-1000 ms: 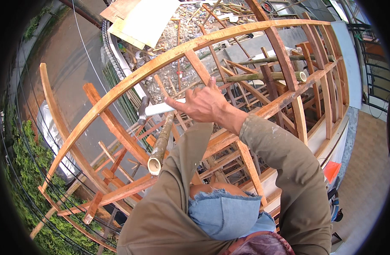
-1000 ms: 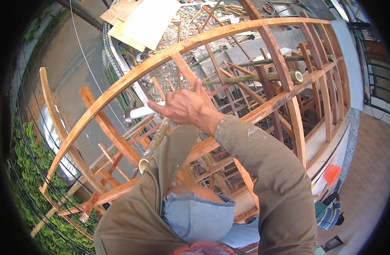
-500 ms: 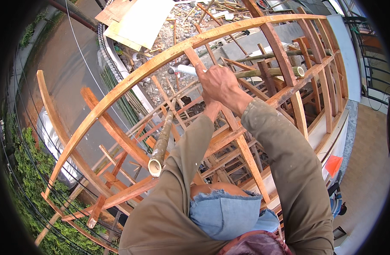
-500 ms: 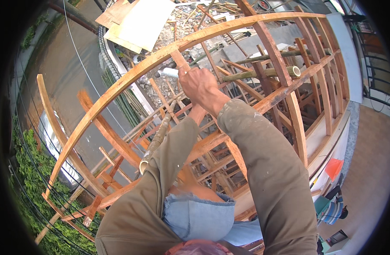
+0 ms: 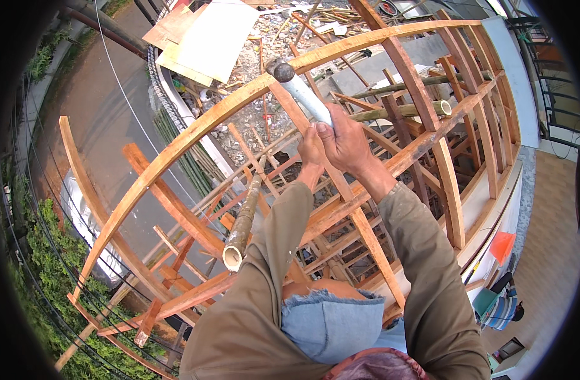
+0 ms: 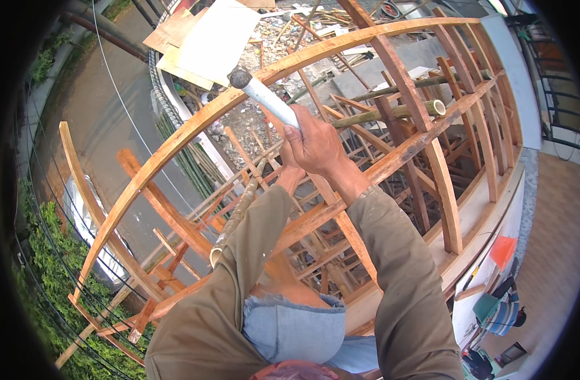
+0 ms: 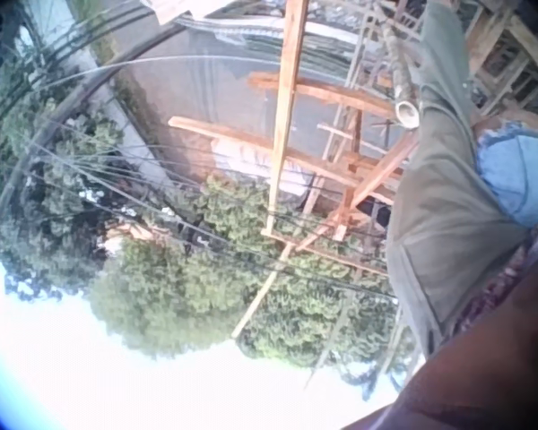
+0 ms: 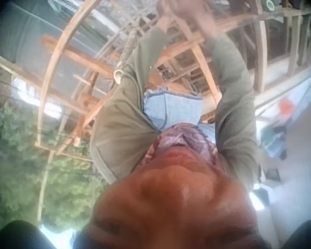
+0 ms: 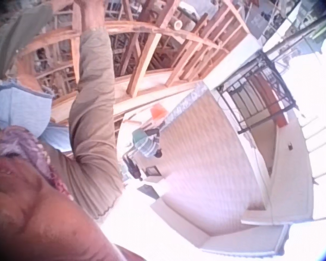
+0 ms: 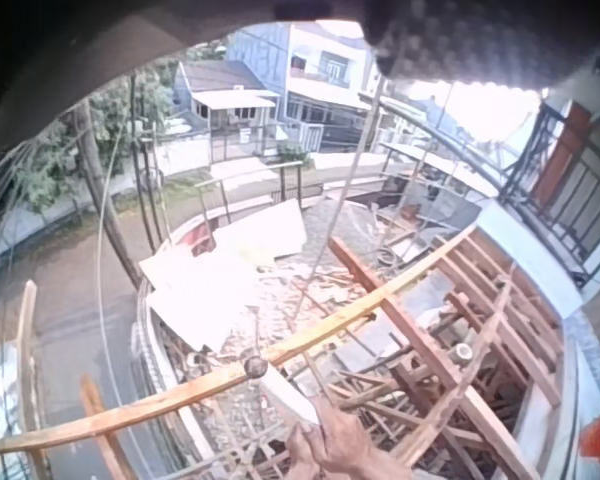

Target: The person uses a hammer to drive nails into a wooden frame structure, securing intersecting beams together. The person repeatedly positions the hammer and strikes the wood to fasten the components.

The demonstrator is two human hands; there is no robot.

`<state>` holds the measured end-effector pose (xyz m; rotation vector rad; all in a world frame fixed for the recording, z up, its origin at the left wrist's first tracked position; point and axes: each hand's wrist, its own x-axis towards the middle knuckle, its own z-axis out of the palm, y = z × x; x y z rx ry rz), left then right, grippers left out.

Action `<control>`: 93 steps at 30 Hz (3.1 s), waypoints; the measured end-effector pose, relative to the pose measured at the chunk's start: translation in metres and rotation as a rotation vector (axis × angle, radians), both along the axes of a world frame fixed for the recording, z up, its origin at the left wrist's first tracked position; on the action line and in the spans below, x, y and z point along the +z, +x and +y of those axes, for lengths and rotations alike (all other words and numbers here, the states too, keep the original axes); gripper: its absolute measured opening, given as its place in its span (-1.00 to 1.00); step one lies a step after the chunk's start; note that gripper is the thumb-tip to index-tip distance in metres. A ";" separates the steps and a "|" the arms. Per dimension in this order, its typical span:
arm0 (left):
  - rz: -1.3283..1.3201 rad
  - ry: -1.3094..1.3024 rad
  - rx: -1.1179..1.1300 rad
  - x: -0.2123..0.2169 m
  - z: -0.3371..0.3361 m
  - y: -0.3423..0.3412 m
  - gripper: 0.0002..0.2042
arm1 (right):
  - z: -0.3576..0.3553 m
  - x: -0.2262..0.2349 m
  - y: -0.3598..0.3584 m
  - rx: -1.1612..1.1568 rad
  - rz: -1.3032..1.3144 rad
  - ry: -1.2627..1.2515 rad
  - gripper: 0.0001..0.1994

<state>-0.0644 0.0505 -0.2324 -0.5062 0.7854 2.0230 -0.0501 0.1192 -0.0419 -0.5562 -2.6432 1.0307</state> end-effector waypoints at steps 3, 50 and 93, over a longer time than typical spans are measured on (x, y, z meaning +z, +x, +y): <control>-0.036 0.070 0.027 0.003 0.002 0.001 -0.58 | 0.001 -0.016 -0.008 -0.101 -0.335 0.021 -0.67; 0.106 -0.374 -0.225 0.002 -0.006 -0.009 -0.47 | -0.019 0.048 0.195 -0.499 -0.801 -1.114 -0.36; 0.105 -0.369 -0.180 0.002 -0.006 -0.007 -0.54 | -0.139 -0.022 0.299 -0.403 -0.158 -0.126 -0.27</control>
